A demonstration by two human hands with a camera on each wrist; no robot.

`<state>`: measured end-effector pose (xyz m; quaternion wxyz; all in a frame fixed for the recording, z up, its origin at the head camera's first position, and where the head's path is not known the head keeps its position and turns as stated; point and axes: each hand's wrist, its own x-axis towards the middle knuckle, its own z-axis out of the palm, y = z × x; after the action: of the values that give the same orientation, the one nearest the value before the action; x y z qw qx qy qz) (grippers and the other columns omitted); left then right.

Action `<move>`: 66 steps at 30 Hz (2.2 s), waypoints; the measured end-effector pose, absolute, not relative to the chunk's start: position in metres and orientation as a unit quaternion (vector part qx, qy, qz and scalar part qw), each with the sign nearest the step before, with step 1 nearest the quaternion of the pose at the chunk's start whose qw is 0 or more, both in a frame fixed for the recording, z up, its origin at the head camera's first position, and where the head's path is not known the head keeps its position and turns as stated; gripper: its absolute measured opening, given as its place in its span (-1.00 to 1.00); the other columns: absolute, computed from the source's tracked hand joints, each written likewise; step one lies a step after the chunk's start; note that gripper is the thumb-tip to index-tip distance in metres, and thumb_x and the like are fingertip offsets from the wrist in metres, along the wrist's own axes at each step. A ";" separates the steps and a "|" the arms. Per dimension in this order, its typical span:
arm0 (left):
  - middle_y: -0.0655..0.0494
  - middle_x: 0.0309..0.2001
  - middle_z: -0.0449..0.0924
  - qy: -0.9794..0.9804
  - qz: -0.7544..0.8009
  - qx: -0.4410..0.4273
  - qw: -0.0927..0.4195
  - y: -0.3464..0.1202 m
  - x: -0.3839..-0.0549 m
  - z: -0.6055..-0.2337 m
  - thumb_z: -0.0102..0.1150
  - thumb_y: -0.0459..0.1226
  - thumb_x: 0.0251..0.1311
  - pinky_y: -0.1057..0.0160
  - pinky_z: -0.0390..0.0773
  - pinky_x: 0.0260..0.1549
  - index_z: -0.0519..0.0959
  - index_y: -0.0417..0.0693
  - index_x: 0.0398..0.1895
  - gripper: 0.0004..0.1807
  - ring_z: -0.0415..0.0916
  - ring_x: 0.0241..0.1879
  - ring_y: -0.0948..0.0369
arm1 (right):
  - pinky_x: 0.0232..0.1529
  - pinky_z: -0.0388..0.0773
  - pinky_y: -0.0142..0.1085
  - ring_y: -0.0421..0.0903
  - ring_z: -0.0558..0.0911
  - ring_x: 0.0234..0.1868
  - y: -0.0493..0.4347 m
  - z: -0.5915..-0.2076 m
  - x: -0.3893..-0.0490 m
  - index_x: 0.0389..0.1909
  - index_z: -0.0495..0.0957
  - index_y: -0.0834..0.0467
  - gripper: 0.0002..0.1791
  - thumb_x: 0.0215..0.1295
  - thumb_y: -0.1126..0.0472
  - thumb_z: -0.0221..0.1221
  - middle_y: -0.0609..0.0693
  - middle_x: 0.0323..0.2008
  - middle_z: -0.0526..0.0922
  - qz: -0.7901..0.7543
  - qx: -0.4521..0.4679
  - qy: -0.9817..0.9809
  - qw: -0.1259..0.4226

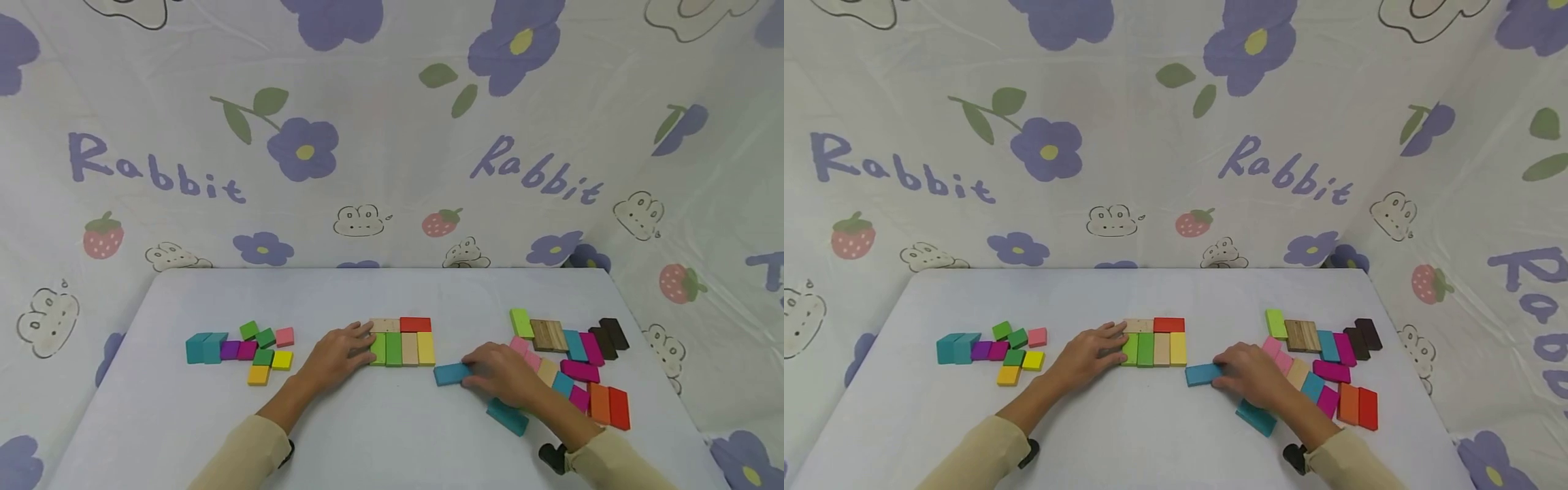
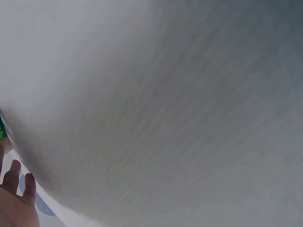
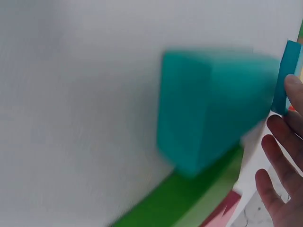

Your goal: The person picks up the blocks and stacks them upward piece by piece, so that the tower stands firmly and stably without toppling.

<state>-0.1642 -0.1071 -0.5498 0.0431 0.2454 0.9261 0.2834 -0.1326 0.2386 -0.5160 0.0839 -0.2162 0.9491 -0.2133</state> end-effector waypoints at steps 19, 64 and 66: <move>0.16 0.41 0.35 0.925 0.291 0.243 0.040 -0.107 -0.164 -0.551 0.30 -0.05 0.27 -0.09 0.28 0.35 0.50 -0.01 0.29 -0.45 0.23 0.44 0.04 | -0.12 0.64 -0.24 -0.15 0.66 -0.20 0.177 -0.528 -0.131 -0.21 0.77 0.11 -0.66 0.04 0.00 0.50 -0.11 -0.32 0.76 -0.156 -0.334 0.927 -0.065; 0.14 0.42 0.34 0.926 0.285 0.244 0.038 -0.104 -0.159 -0.551 0.32 0.04 0.23 -0.12 0.30 0.33 0.51 -0.02 0.30 -0.38 0.24 0.43 0.03 | -0.16 0.57 -0.29 -0.19 0.57 -0.23 0.148 -0.525 -0.127 -0.16 0.74 0.04 -0.66 0.10 -0.04 0.46 -0.15 -0.28 0.72 -0.159 -0.355 0.917 -0.089; 0.14 0.42 0.34 0.926 0.285 0.245 0.036 -0.104 -0.160 -0.551 0.32 0.04 0.23 -0.11 0.30 0.34 0.51 -0.02 0.30 -0.38 0.25 0.43 0.03 | -0.12 0.59 -0.27 -0.19 0.60 -0.19 0.161 -0.521 -0.125 -0.13 0.74 0.04 -0.66 0.10 -0.01 0.47 -0.16 -0.25 0.74 -0.172 -0.344 0.919 -0.084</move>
<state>-0.1598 -0.1038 -0.5508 0.0360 0.2449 0.9259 0.2853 -0.1255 0.1605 -0.5210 -0.0844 -0.3441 0.9191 -0.1723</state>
